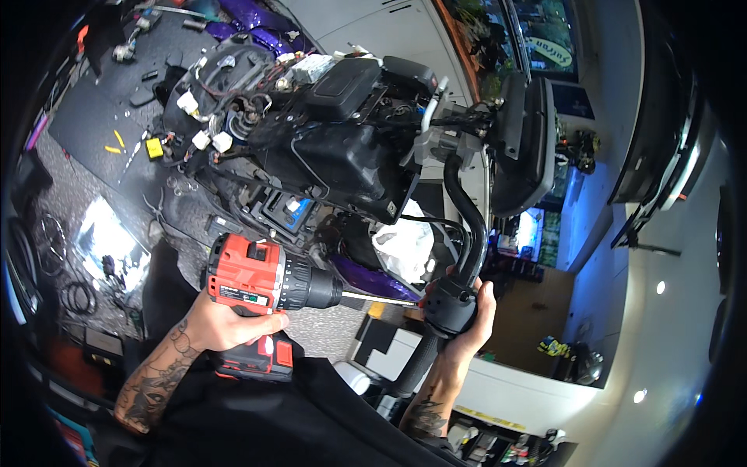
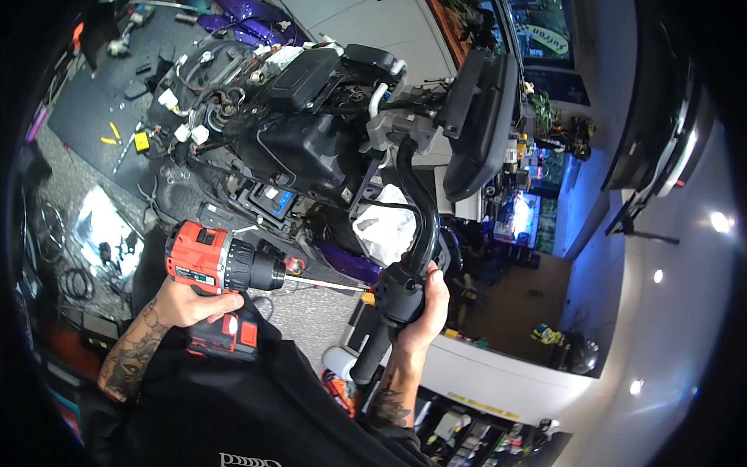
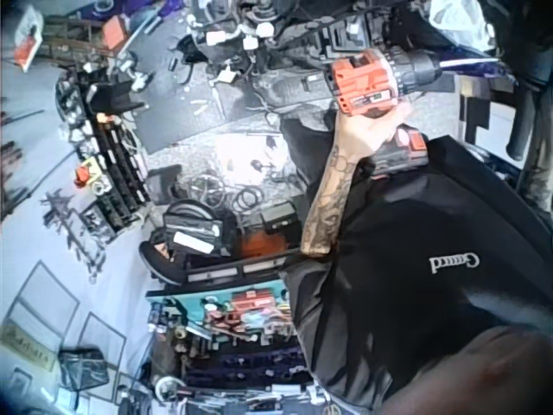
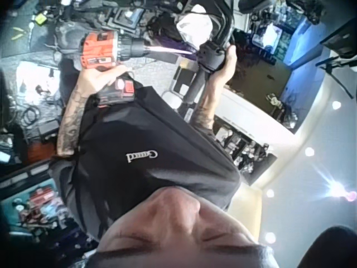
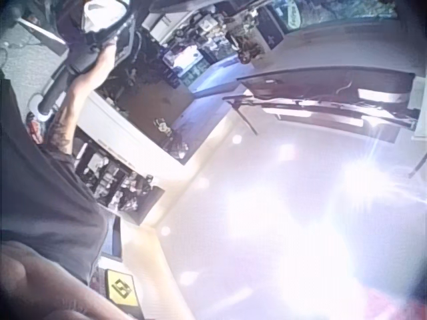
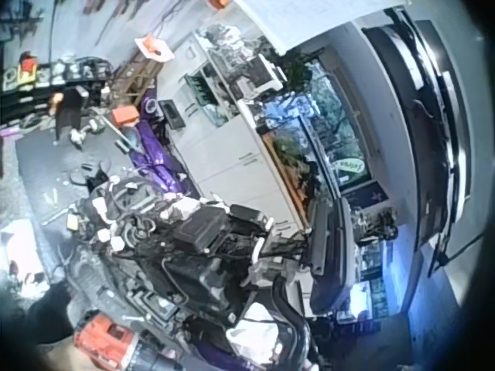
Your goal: The person uses a cordless drill to remove and install screws on a motorcycle handlebar assembly. They detach the left handlebar grip, reposition it, and then reattach it, followed by securing the right side and tightening central mounting bolts.
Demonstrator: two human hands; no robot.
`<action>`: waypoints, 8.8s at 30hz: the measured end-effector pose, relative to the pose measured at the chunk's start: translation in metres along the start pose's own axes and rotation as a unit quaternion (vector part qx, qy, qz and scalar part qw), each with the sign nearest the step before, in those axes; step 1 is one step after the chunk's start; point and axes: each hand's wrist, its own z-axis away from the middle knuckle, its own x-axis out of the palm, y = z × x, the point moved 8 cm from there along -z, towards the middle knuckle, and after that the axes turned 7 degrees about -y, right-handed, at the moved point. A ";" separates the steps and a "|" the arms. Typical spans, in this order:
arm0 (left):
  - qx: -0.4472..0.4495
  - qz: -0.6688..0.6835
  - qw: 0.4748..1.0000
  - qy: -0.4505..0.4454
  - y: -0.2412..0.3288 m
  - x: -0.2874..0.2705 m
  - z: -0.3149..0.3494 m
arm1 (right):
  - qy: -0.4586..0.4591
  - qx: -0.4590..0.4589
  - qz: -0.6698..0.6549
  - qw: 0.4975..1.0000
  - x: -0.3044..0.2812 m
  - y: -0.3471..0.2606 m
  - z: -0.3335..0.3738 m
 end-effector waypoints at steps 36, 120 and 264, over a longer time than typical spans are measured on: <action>0.323 -0.295 0.885 -0.159 0.038 -0.048 -0.072 | -0.014 0.012 0.126 0.992 0.008 -0.033 0.011; 0.069 -0.205 0.973 -0.078 -0.031 -0.099 -0.028 | -0.132 0.080 -0.200 0.968 0.022 0.004 -0.007; 0.440 -0.646 0.438 -0.444 0.216 0.209 -0.143 | -0.068 0.205 -0.023 0.976 0.009 0.035 0.126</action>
